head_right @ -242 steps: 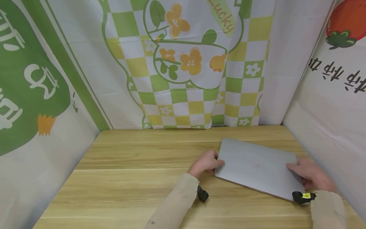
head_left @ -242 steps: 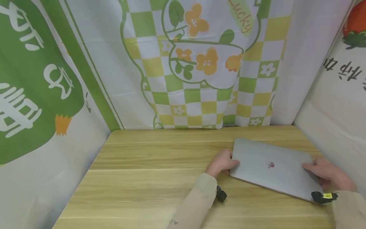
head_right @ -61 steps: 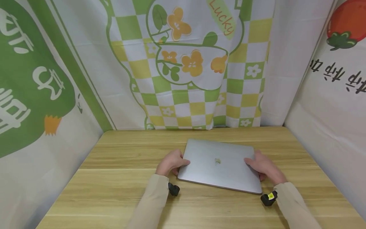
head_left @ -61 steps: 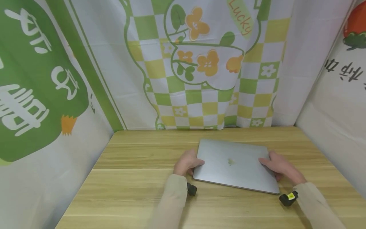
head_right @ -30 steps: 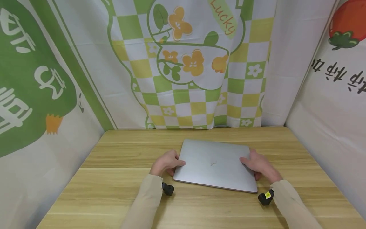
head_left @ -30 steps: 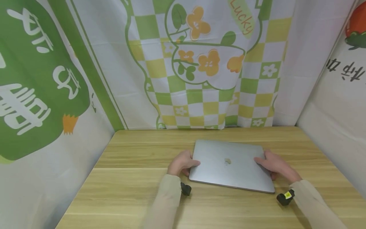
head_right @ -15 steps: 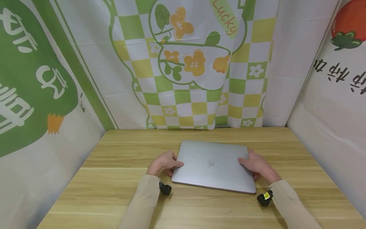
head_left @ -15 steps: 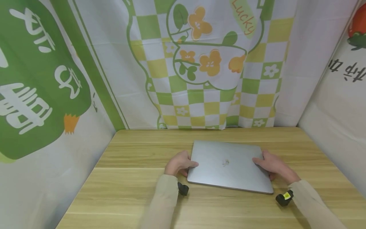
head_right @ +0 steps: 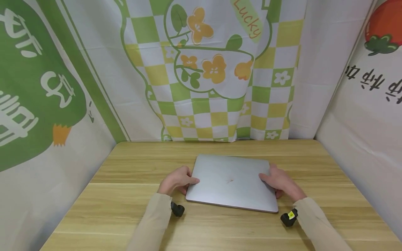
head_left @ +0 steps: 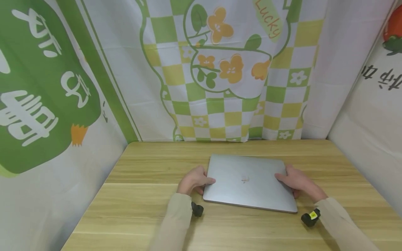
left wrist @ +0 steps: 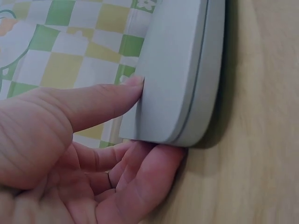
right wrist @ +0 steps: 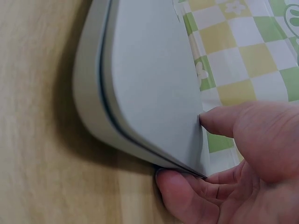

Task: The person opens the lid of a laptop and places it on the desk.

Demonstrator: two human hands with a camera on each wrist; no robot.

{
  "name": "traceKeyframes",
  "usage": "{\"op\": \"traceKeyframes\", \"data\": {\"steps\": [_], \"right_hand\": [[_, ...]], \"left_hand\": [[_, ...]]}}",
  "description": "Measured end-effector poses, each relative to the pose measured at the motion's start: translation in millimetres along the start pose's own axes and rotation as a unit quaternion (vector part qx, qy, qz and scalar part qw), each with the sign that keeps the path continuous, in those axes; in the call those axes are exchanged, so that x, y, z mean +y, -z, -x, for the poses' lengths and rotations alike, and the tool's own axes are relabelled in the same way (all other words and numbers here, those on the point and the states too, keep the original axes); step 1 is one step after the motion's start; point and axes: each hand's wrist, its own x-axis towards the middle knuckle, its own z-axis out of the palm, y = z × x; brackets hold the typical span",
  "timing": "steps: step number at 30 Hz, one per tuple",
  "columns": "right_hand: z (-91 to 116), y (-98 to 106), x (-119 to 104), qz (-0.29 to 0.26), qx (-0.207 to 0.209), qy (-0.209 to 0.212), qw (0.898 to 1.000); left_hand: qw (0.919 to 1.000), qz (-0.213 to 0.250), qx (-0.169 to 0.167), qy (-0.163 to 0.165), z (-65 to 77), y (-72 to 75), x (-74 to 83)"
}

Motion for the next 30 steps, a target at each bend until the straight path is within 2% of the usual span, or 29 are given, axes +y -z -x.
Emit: {"op": "traceKeyframes", "data": {"steps": [19, 30], "right_hand": [[-0.9, -6.5, -11.1, -0.006, 0.006, 0.016, 1.0], [-4.5, -11.2, -14.0, -0.005, -0.003, 0.023, 1.0]], "left_hand": [[0.9995, 0.027, 0.007, 0.016, 11.4, 8.8, -8.5], [0.9995, 0.022, 0.013, 0.02, 16.6, 12.4, -14.0]]}}
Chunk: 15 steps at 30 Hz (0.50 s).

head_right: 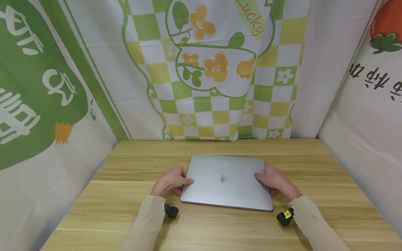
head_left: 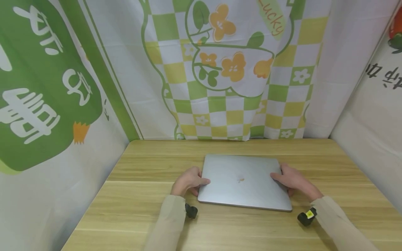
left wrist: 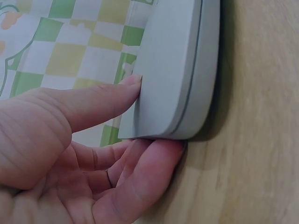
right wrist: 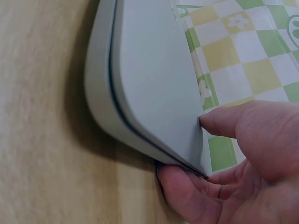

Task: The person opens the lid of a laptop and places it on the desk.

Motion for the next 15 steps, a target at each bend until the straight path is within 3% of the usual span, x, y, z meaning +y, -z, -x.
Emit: {"op": "traceKeyframes", "data": {"steps": [15], "right_hand": [[-3.9, -5.5, -8.8, -0.011, -0.003, 0.003, 1.0]], "left_hand": [[0.9999, -0.008, 0.007, -0.003, 5.7, 6.9, -9.7]]}}
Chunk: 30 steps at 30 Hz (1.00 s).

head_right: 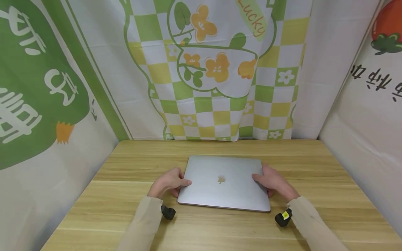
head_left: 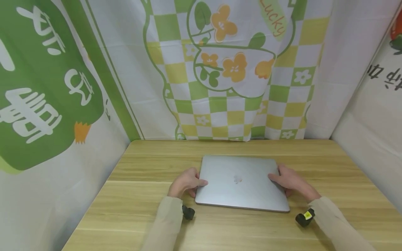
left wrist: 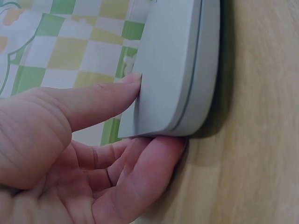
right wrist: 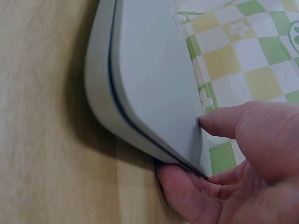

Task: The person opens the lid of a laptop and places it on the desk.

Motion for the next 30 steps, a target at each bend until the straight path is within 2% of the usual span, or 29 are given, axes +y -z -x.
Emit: {"op": "traceKeyframes", "data": {"steps": [14, 30], "right_hand": [[-0.4, -7.3, -8.5, 0.004, 0.002, 0.007, 1.0], [-0.5, -14.7, -14.2, 0.005, -0.005, 0.008, 1.0]], "left_hand": [[1.0, 0.0, -0.006, 0.004, 8.5, 7.7, -5.6], [0.9996, -0.01, -0.028, 0.006, 13.4, 14.9, -13.4]]}}
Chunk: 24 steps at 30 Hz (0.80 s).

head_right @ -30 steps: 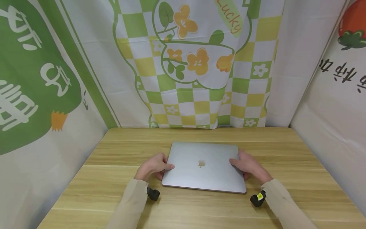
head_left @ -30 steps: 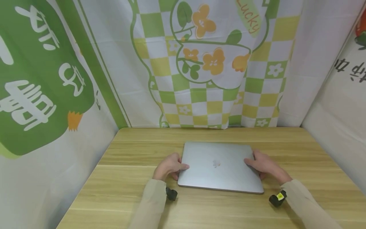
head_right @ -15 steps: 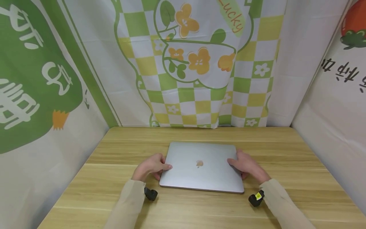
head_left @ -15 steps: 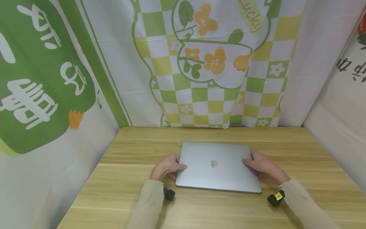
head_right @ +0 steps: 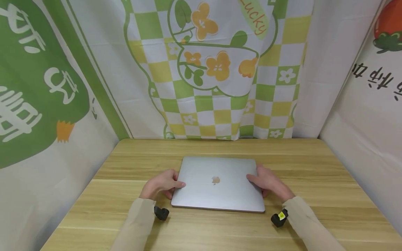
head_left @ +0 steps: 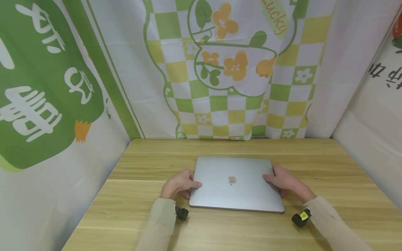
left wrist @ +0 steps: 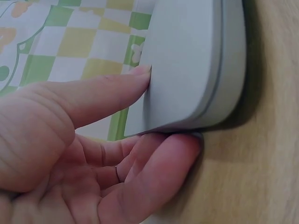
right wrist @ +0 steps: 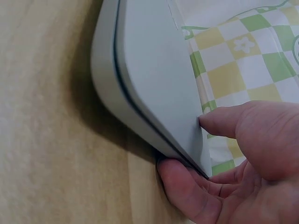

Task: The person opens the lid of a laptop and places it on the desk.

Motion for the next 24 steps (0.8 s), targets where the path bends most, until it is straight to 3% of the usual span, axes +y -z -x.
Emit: {"op": "traceKeyframes", "data": {"steps": [15, 24], "right_hand": [[2.9, -3.5, -1.4, -0.002, 0.0, -0.001, 1.0], [4.8, -1.3, 2.0, -0.012, -0.003, 0.023, 1.0]], "left_hand": [[0.9996, -0.027, -0.002, 0.001, 6.2, 0.8, -0.3], [0.9992, -0.038, -0.012, 0.004, 11.3, 3.0, 0.2]]}}
